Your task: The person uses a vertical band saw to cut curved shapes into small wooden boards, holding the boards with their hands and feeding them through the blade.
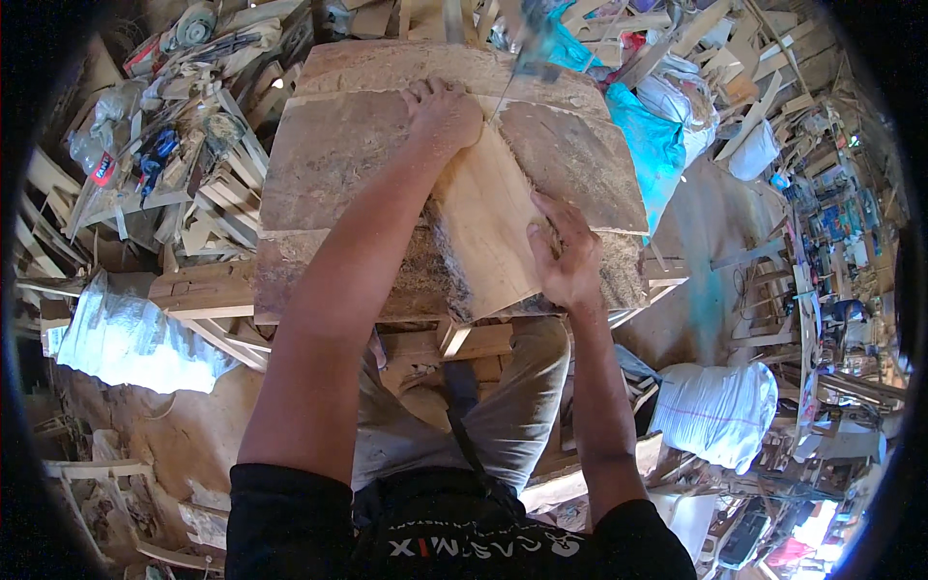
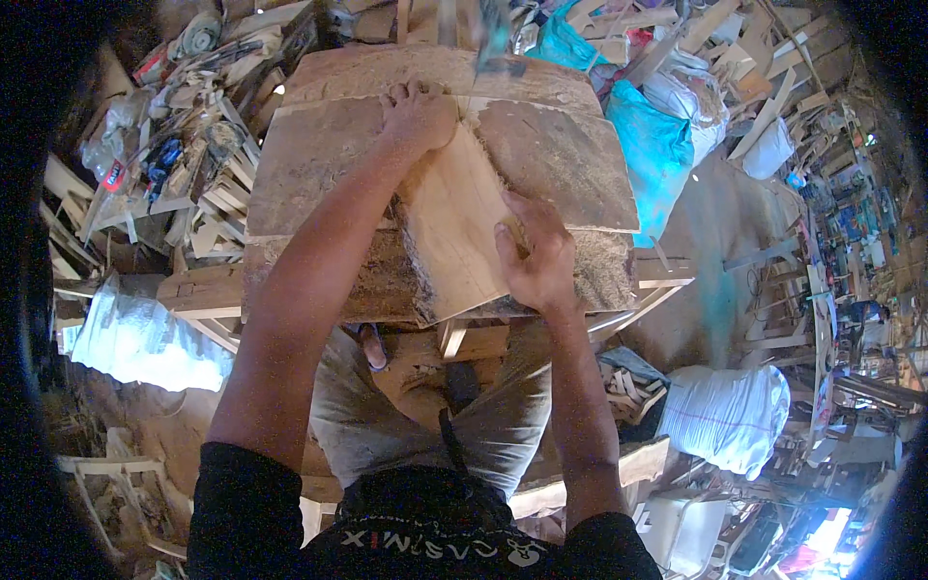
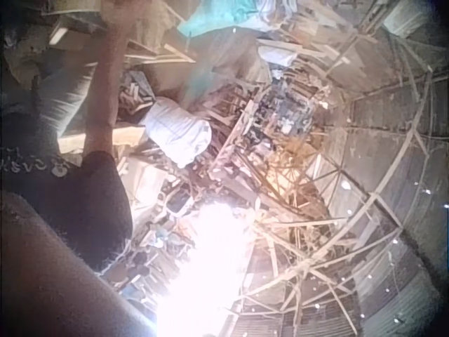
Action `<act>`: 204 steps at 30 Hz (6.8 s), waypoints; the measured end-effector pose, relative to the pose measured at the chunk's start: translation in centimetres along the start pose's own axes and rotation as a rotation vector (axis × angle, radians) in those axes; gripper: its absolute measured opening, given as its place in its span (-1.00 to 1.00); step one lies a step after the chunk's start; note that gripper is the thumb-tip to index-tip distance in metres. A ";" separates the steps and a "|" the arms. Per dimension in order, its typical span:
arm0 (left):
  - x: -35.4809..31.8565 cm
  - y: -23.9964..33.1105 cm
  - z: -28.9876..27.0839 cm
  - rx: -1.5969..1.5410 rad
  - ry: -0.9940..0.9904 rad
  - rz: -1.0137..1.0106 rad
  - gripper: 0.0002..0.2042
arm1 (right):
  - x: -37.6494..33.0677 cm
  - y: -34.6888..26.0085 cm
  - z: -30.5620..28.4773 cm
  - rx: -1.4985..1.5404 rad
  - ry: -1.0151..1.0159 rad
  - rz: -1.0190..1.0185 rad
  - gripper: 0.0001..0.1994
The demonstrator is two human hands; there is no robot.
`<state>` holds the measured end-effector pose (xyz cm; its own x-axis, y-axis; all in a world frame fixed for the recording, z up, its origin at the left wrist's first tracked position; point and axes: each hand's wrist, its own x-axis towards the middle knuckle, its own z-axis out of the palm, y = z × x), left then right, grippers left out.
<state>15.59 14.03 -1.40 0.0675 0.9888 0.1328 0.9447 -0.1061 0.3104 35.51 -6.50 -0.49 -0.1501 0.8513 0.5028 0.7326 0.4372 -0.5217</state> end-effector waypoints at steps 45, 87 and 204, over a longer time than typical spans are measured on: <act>1.0 0.4 -0.2 0.072 0.031 0.007 -0.48 | 1.0 1.1 1.2 0.124 0.112 0.129 -0.75; 3.7 0.1 0.4 0.062 0.038 0.024 -0.54 | 2.2 1.3 2.2 0.139 0.129 0.133 -0.74; 6.5 0.3 -1.0 0.081 0.027 0.078 -0.63 | 4.7 2.3 4.4 0.092 0.171 0.065 -0.73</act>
<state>15.99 20.36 0.49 0.1340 0.9746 0.1796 0.9599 -0.1727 0.2209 33.57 -0.18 -2.35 0.0167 0.8203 0.5717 0.6722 0.4140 -0.6138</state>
